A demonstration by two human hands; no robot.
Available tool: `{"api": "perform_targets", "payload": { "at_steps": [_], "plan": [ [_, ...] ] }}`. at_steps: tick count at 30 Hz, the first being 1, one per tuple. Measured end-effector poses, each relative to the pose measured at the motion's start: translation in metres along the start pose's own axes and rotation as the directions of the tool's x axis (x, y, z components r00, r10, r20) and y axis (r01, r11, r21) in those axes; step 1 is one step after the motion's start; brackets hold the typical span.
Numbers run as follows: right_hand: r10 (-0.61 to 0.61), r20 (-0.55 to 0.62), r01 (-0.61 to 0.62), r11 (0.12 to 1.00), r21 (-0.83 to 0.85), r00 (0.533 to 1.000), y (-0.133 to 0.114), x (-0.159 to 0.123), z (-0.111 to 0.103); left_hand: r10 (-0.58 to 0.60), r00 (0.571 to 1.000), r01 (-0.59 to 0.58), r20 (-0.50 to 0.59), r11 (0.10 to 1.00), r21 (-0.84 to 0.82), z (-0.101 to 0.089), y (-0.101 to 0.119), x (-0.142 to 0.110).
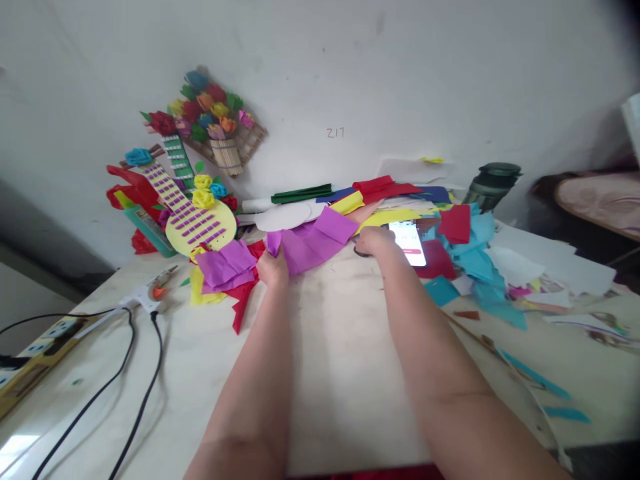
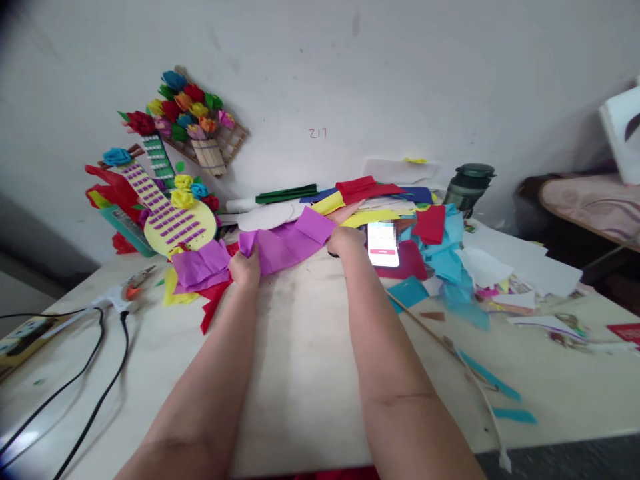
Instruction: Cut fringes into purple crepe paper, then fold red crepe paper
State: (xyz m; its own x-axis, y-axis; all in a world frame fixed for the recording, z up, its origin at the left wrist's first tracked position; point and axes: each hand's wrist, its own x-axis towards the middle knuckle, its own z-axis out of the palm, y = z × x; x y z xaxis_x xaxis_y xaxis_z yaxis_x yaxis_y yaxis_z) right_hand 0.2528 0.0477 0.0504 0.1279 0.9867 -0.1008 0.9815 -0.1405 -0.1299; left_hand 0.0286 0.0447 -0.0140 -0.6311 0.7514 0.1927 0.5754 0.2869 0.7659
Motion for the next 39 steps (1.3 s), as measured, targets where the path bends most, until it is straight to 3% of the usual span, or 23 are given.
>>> {"api": "perform_targets", "payload": {
  "at_steps": [4, 8, 14, 18, 20, 23, 26, 29, 33, 39],
  "plan": [
    [-0.009, 0.175, 0.002, 0.999, 0.036, 0.985, -0.001, -0.012, -0.023, 0.006, 0.999, -0.003, 0.036, 0.997, -0.082, 0.001, -0.003, 0.004],
    [-0.147, 0.230, 0.065, 0.942, 0.330, 0.962, 0.002, -0.022, -0.032, -0.002, 0.999, 0.007, 0.033, 0.992, -0.127, 0.001, -0.005, 0.007],
    [-0.434, 0.136, 0.201, 0.644, 0.738, 0.890, 0.004, -0.014, -0.015, -0.023, 0.999, 0.030, 0.033, 0.978, -0.205, 0.004, -0.007, 0.012],
    [-0.588, 0.080, 0.151, 0.333, 0.931, 0.805, -0.008, 0.000, 0.013, -0.064, 0.997, 0.073, 0.042, 0.953, -0.294, 0.007, -0.010, 0.018],
    [-0.633, 0.067, 0.125, 0.254, 0.959, 0.771, -0.015, 0.003, 0.024, -0.082, 0.996, 0.088, 0.030, 0.940, -0.330, 0.008, -0.011, 0.020],
    [-0.687, 0.079, 0.120, 0.237, 0.964, 0.722, -0.019, 0.000, 0.029, -0.085, 0.996, 0.079, 0.002, 0.918, -0.388, 0.009, -0.015, 0.023],
    [-0.774, 0.079, 0.145, 0.216, 0.966, 0.628, -0.015, -0.005, 0.024, -0.087, 0.996, 0.067, -0.030, 0.909, -0.412, 0.010, -0.017, 0.024],
    [-0.801, 0.156, 0.159, 0.298, 0.941, 0.578, -0.006, -0.008, 0.017, -0.107, 0.994, 0.082, -0.035, 0.897, -0.435, 0.012, -0.017, 0.025],
    [-0.756, 0.271, 0.190, 0.461, 0.867, 0.596, -0.001, -0.012, 0.009, -0.159, 0.987, 0.136, -0.007, 0.866, -0.481, 0.015, -0.018, 0.025],
    [-0.727, 0.313, 0.200, 0.525, 0.827, 0.611, -0.005, -0.024, -0.001, -0.193, 0.981, 0.170, 0.004, 0.850, -0.499, 0.015, -0.018, 0.025]
  ]
}}
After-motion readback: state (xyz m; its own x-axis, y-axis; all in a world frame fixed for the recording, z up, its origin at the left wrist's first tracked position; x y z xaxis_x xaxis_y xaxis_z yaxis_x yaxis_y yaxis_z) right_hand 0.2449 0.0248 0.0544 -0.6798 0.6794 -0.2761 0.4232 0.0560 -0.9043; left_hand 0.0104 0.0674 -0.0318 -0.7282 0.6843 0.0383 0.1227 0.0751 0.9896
